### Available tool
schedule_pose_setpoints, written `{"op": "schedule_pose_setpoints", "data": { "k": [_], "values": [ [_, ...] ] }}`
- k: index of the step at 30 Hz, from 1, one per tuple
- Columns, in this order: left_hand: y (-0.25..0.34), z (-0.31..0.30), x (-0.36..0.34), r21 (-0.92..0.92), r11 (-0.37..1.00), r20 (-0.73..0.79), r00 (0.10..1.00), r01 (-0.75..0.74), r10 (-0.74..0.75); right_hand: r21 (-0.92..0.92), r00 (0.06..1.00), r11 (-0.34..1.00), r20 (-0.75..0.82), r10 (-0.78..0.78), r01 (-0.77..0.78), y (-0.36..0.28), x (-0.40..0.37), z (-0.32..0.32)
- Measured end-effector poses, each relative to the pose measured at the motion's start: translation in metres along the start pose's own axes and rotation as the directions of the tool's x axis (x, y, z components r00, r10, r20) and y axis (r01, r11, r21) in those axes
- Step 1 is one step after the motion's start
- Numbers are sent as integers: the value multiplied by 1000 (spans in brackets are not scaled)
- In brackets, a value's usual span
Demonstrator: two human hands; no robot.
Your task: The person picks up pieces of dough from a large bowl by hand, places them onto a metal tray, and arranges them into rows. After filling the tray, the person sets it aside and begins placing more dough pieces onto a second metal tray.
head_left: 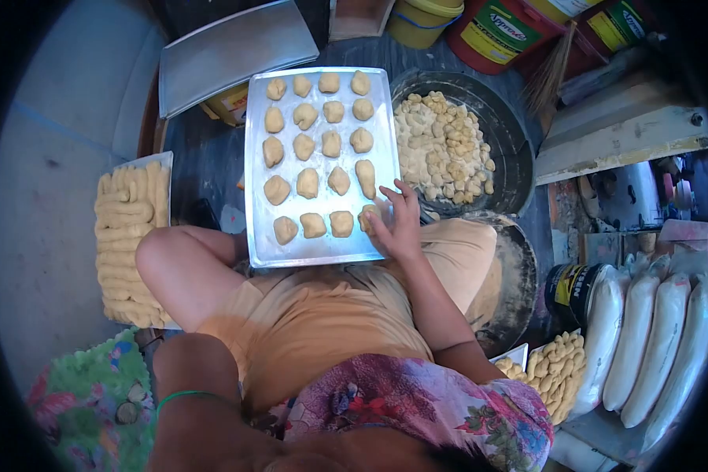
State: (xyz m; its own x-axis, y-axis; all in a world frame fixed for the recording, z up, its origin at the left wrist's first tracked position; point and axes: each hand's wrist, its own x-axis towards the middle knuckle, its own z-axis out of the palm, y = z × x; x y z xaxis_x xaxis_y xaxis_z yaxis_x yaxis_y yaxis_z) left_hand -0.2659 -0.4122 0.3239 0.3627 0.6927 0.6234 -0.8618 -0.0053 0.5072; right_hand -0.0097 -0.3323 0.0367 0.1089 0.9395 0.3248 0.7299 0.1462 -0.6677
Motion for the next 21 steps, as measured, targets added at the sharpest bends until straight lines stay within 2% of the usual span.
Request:
{"op": "schedule_pose_setpoints", "data": {
  "k": [3,5,7,9,11,12,14,15,17,18,20,21],
  "values": [
    [-11,-16,17,-106,994,164,986,10,8,-14,1000,1000,-24,-2,1,5,-1,-3],
    [-14,-18,33,-43,999,203,979,-3,12,-3,1000,1000,-25,2,-2,6,0,-1],
    [-8,-7,47,150,989,154,987,16,-39,12,1000,1000,-19,-4,4,3,2,0],
    [-1,-7,39,259,964,134,987,52,-89,7,1000,1000,-22,-3,4,3,1,0],
    [-24,1,30,214,945,17,968,-246,248,-10,1000,1000,-29,-6,6,2,1,3],
    [-70,19,32,172,819,-118,814,-547,568,-4,1000,1000,-18,8,-8,2,0,5],
    [-73,20,26,51,801,-175,784,-597,595,0,999,1000,-12,31,-31,4,1,2],
    [-32,2,13,-41,940,-59,940,-338,335,-1,1000,1000,-20,23,-23,7,3,0],
    [-8,-3,25,-82,996,68,997,-40,46,2,1000,1000,-23,12,-12,8,1,1],
    [-9,0,27,-72,996,54,997,-47,51,1,1000,1000,-22,20,-20,8,0,2],
    [-14,-10,40,10,995,133,986,-100,98,-5,999,1000,-19,30,-30,7,3,2],
    [-18,-20,43,77,986,222,967,-145,125,22,999,999,-4,43,-43,5,3,3]
  ]
}}
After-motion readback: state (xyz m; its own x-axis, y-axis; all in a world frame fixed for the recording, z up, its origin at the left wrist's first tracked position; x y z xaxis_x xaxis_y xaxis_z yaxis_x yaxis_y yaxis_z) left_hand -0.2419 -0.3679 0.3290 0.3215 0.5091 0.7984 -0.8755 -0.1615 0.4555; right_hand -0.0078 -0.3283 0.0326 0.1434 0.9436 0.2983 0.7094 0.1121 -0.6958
